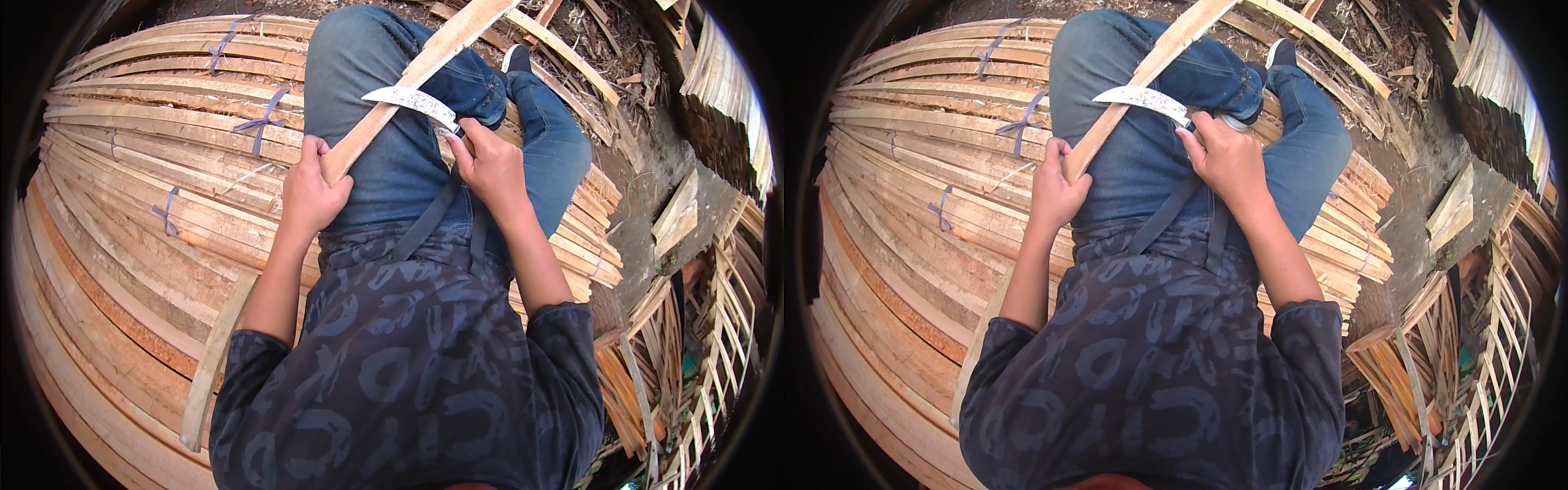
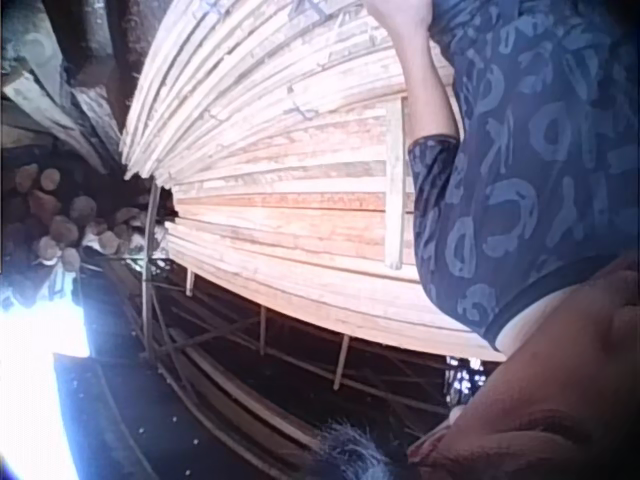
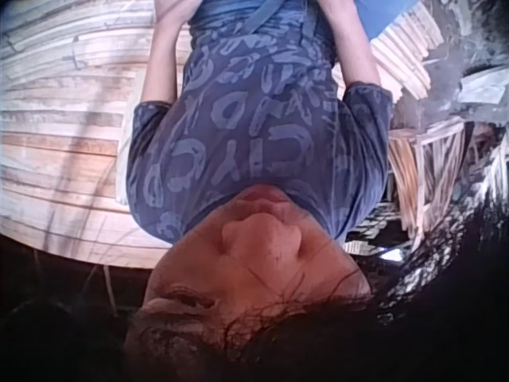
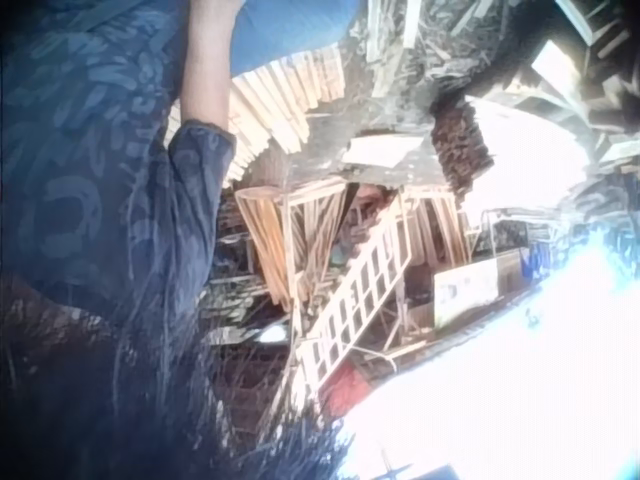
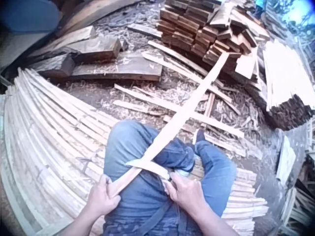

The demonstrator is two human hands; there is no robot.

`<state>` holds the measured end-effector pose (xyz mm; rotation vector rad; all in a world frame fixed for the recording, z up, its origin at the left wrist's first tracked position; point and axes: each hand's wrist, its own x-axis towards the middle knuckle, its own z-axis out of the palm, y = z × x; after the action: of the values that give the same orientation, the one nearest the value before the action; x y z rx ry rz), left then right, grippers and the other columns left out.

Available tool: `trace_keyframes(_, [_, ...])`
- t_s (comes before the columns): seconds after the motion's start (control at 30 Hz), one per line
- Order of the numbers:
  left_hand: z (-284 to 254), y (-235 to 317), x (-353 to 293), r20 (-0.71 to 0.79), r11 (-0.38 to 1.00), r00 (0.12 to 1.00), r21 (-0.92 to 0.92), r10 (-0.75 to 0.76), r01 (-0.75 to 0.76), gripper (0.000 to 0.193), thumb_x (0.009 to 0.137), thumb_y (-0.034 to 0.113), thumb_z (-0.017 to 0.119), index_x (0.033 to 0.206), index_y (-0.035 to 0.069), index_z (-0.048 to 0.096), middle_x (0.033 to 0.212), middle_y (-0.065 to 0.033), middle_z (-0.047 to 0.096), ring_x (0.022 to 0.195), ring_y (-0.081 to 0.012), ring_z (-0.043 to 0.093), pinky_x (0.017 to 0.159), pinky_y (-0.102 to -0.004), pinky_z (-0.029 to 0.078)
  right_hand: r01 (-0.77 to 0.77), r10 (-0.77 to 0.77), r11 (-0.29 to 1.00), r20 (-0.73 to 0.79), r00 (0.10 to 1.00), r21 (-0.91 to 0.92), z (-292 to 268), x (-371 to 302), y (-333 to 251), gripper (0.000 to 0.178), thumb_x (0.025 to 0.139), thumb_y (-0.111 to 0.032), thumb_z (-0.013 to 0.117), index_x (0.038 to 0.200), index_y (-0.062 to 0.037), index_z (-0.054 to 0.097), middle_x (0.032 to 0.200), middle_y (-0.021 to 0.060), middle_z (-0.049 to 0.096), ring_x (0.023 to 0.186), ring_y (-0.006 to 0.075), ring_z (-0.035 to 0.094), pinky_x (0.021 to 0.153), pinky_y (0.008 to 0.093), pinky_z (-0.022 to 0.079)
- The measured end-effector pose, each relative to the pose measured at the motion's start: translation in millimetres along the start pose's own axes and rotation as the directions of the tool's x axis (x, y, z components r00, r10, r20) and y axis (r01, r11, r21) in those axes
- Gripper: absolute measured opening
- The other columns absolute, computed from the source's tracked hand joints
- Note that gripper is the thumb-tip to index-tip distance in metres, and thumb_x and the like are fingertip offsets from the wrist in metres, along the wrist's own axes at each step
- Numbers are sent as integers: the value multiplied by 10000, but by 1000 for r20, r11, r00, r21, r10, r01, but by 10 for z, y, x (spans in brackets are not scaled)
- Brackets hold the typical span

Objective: The person sits on the ground and uses a curved knife to shave thin strips from a long wooden stick. They hold the stick against their leg and repeatedly draw the knife along its length to remove bark and smooth the surface.

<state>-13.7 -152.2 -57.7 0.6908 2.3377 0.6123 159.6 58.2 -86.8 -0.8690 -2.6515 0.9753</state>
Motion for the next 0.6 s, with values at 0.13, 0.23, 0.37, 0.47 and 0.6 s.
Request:
trace_keyframes(0.13, [-20,45,10,17,1000,999,-7,-29,29,429,703,176,662,1041,79,416,696,-211,574,700,-445,610,649,-489,468,43,-49,990,-41,998,-132,-34,104,162,223,886,-307,692,923,-97,627,687,71,628,599,274,641,514,376,489])
trace_keyframes(0.23, [-52,80,22,38,999,998,-9,-39,40,431,704,176,665,1042,77,416,678,-204,567,680,-431,606,643,-486,467,33,-42,990,-62,997,-135,17,72,149,228,886,-325,686,911,-110,616,675,68,620,582,277,637,494,384,489])
trace_keyframes(0.37, [-20,44,33,40,1000,999,4,-18,18,434,705,175,669,1044,75,418,671,-196,564,666,-426,600,638,-487,465,87,-88,994,-17,996,-60,72,-78,-19,230,883,-340,686,912,-124,613,660,69,610,556,289,631,475,397,488])
trace_keyframes(0.47, [-12,55,37,4,1000,1000,-4,-5,5,388,700,114,638,1020,53,427,741,-175,537,633,-341,550,634,-393,461,92,-98,992,-65,993,-88,71,-59,-45,221,883,-327,688,914,-119,621,660,67,612,547,284,632,476,395,489])
trace_keyframes(0.6, [-40,81,4,43,998,997,14,-60,60,403,699,135,650,1024,58,424,722,-182,540,656,-377,567,645,-426,463,-138,120,982,-141,983,-126,-112,120,286,228,896,-324,675,908,-104,616,667,75,636,584,289,647,493,409,486])
